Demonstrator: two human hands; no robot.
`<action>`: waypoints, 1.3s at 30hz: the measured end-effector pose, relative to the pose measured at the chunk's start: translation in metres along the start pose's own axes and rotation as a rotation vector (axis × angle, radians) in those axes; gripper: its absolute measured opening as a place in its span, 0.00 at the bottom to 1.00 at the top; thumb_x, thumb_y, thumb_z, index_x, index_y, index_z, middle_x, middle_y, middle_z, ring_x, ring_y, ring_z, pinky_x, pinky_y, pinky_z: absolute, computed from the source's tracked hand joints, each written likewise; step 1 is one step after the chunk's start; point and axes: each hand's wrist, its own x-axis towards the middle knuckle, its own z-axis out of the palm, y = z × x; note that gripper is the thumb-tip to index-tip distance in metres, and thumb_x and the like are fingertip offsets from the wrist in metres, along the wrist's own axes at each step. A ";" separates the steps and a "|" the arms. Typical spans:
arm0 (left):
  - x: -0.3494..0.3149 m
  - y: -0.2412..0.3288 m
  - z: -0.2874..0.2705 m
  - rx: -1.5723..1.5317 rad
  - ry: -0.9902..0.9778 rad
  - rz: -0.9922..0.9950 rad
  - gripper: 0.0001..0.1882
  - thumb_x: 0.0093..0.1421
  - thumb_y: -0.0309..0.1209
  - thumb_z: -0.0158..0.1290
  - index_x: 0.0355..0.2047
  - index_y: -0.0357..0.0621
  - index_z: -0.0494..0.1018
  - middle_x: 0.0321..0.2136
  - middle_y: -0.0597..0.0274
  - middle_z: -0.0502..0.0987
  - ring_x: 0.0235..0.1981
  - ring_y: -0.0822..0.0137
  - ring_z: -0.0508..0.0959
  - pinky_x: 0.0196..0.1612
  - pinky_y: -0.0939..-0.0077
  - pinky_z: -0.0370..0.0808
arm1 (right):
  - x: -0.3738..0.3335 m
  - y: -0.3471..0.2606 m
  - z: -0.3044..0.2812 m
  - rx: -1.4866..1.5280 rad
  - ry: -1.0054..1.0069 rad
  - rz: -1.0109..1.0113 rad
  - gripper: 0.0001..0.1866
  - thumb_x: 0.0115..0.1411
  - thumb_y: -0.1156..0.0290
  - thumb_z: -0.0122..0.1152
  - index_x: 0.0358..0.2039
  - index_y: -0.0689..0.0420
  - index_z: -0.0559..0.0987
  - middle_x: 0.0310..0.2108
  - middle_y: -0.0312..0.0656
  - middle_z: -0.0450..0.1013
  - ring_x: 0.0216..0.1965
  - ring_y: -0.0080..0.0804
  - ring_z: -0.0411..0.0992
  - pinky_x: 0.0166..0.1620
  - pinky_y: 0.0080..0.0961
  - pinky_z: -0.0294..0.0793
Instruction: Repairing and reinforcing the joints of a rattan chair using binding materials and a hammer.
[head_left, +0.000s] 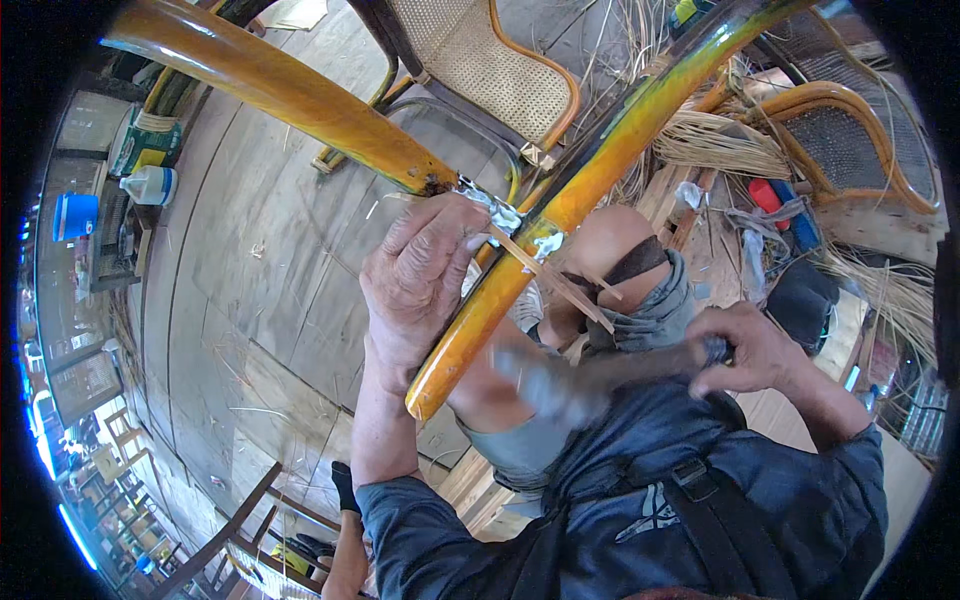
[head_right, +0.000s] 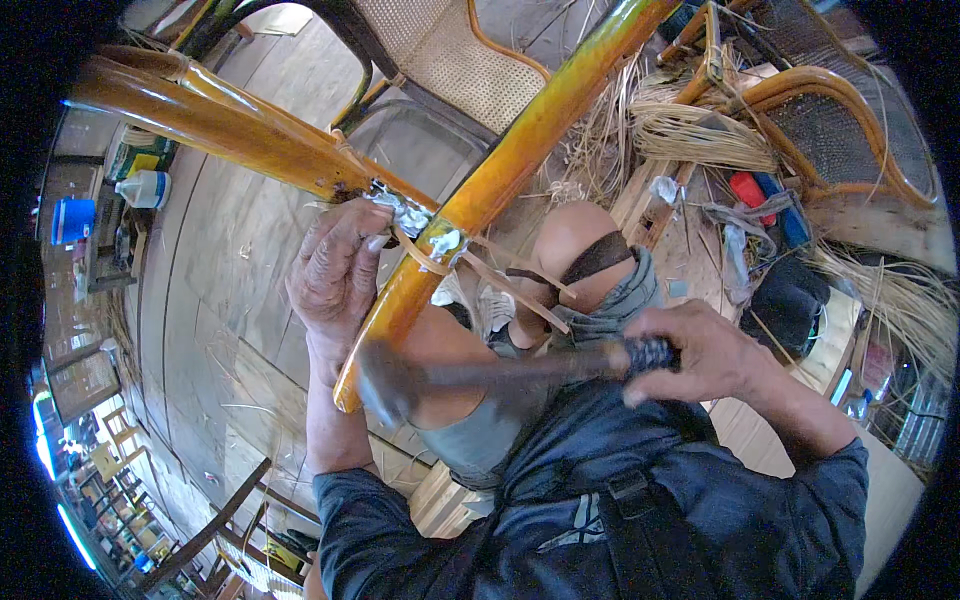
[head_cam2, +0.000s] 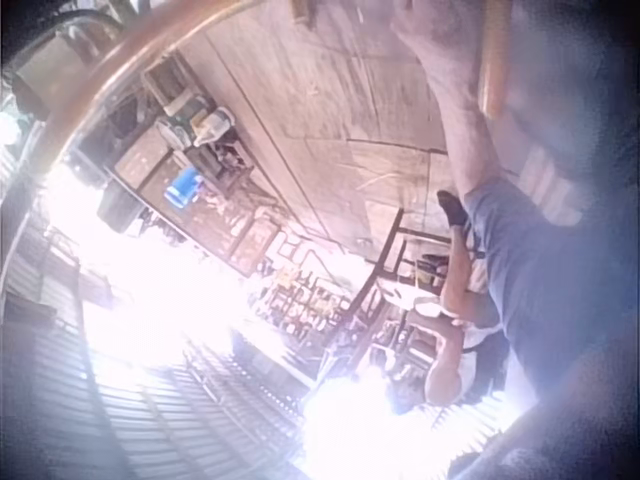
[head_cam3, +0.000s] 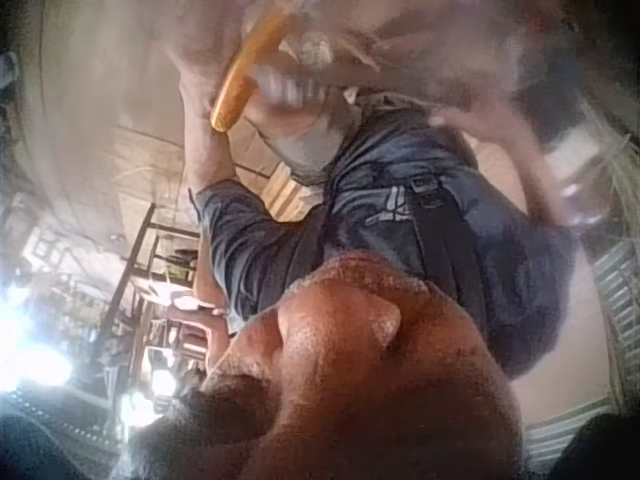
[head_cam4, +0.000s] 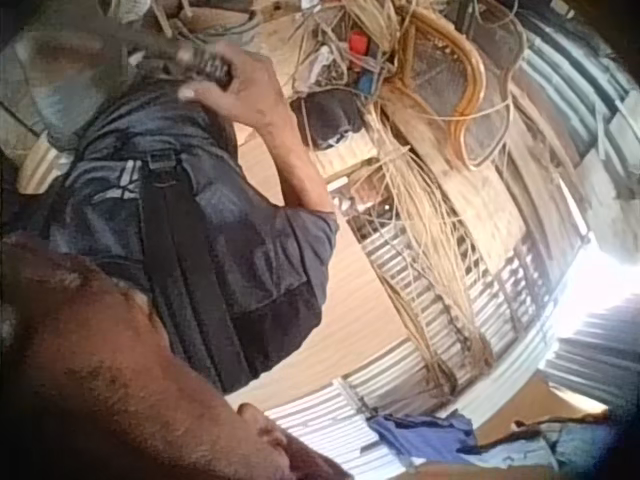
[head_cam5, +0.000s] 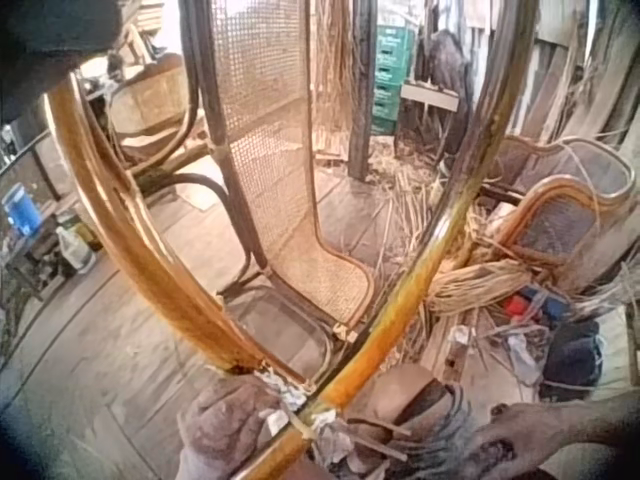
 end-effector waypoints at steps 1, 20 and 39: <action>-0.002 -0.001 0.000 0.010 0.006 -0.007 0.11 0.49 0.20 0.57 0.35 0.43 0.74 0.32 0.58 0.76 0.33 0.60 0.78 0.35 0.73 0.76 | 0.002 -0.011 0.001 0.099 0.102 0.101 0.21 0.45 0.57 0.69 0.33 0.58 0.75 0.23 0.45 0.72 0.26 0.45 0.73 0.30 0.31 0.70; -0.001 0.007 -0.008 0.076 -0.061 -0.046 0.12 0.50 0.24 0.57 0.37 0.46 0.74 0.36 0.59 0.75 0.33 0.57 0.78 0.35 0.70 0.76 | -0.003 -0.024 -0.005 -0.342 0.282 -0.008 0.27 0.53 0.52 0.58 0.39 0.65 0.69 0.21 0.50 0.69 0.23 0.48 0.72 0.26 0.34 0.69; 0.008 0.012 -0.014 0.039 -0.115 0.008 0.13 0.50 0.23 0.56 0.38 0.44 0.74 0.36 0.57 0.74 0.34 0.56 0.77 0.37 0.69 0.76 | -0.013 -0.020 -0.012 -0.465 0.310 -0.160 0.26 0.54 0.49 0.55 0.38 0.63 0.70 0.16 0.46 0.66 0.18 0.47 0.69 0.22 0.34 0.68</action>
